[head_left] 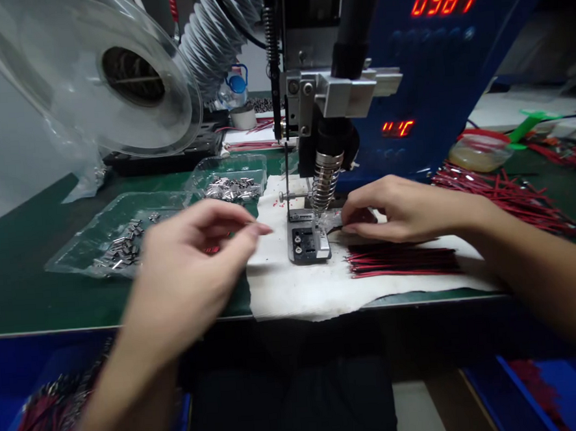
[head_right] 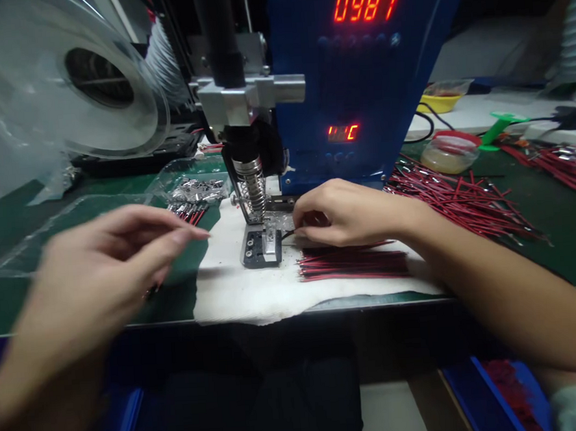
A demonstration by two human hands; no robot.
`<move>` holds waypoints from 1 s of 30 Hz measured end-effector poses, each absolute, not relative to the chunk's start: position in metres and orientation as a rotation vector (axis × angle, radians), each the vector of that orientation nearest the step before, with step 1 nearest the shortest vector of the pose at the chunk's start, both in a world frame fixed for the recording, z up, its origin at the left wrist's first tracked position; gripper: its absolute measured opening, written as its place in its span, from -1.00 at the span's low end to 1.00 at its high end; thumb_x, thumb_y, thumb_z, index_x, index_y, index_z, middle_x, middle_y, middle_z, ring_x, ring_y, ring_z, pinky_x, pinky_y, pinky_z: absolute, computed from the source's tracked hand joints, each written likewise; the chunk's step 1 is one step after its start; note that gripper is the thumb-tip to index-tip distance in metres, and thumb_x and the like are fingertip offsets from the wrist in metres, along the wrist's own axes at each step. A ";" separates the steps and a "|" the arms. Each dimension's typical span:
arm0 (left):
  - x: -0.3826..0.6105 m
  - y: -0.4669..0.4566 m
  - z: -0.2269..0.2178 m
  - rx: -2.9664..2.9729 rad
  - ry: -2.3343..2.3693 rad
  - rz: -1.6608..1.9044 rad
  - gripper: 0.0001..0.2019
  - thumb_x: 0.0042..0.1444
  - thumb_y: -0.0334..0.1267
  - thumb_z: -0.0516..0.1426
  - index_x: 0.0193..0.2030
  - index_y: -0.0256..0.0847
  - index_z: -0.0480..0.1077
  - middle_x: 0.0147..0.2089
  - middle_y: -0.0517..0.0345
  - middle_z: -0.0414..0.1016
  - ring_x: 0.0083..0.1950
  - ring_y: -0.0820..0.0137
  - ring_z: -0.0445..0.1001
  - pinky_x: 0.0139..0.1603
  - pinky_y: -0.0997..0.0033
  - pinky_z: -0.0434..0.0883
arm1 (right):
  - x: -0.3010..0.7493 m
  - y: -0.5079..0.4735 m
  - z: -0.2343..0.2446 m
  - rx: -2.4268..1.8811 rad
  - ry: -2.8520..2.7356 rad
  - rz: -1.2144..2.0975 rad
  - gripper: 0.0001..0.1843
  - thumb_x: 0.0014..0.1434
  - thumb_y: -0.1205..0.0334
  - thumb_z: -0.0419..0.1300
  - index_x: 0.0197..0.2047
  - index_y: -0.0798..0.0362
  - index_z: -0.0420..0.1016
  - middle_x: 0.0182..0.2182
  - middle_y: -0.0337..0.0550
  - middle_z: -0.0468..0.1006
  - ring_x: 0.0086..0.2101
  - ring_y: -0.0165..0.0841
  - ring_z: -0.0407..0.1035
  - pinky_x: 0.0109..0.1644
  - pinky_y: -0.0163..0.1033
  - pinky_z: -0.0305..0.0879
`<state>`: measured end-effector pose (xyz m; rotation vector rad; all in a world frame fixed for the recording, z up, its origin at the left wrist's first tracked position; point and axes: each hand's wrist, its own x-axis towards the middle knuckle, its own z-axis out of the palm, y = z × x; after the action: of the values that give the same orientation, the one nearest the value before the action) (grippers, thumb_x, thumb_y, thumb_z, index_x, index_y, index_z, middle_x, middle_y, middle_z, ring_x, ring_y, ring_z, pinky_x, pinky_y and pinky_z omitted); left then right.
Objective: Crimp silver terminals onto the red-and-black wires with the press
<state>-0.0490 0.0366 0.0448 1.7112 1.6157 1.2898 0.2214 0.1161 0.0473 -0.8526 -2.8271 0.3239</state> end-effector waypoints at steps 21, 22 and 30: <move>0.006 0.062 -0.001 1.228 1.289 1.411 -0.75 0.02 -0.10 0.26 -0.26 -0.25 0.52 -0.43 0.10 0.51 -0.67 0.60 0.16 -0.69 0.55 0.11 | 0.208 0.111 0.034 -0.804 -2.444 0.591 -0.76 0.19 0.11 0.17 -0.23 0.11 0.53 -0.31 -0.12 0.56 -0.34 -0.38 0.40 -0.25 -0.30 0.30; 0.006 0.061 -0.001 1.226 1.288 1.408 -0.75 0.02 -0.11 0.26 -0.25 -0.25 0.53 -0.42 0.09 0.52 -0.66 0.59 0.18 -0.68 0.55 0.13 | 0.208 0.111 0.034 -0.796 -2.441 0.560 -0.77 0.19 0.11 0.17 -0.24 0.10 0.53 -0.32 -0.12 0.57 -0.35 -0.39 0.40 -0.27 -0.30 0.30; 0.010 0.059 -0.001 1.303 1.261 1.410 -0.71 0.15 -0.11 0.16 -0.05 -0.15 0.53 -0.14 0.01 0.53 -0.29 0.39 0.48 -0.40 0.50 0.39 | 0.204 0.111 0.026 -0.678 -2.459 0.381 -0.81 0.22 0.22 0.15 -0.25 0.14 0.54 -0.37 -0.11 0.58 -0.40 -0.44 0.40 -0.31 -0.35 0.27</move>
<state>0.0101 0.0587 -0.0013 1.3029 1.2613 1.4098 0.2036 0.1108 0.0258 -0.6785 -2.4594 0.3805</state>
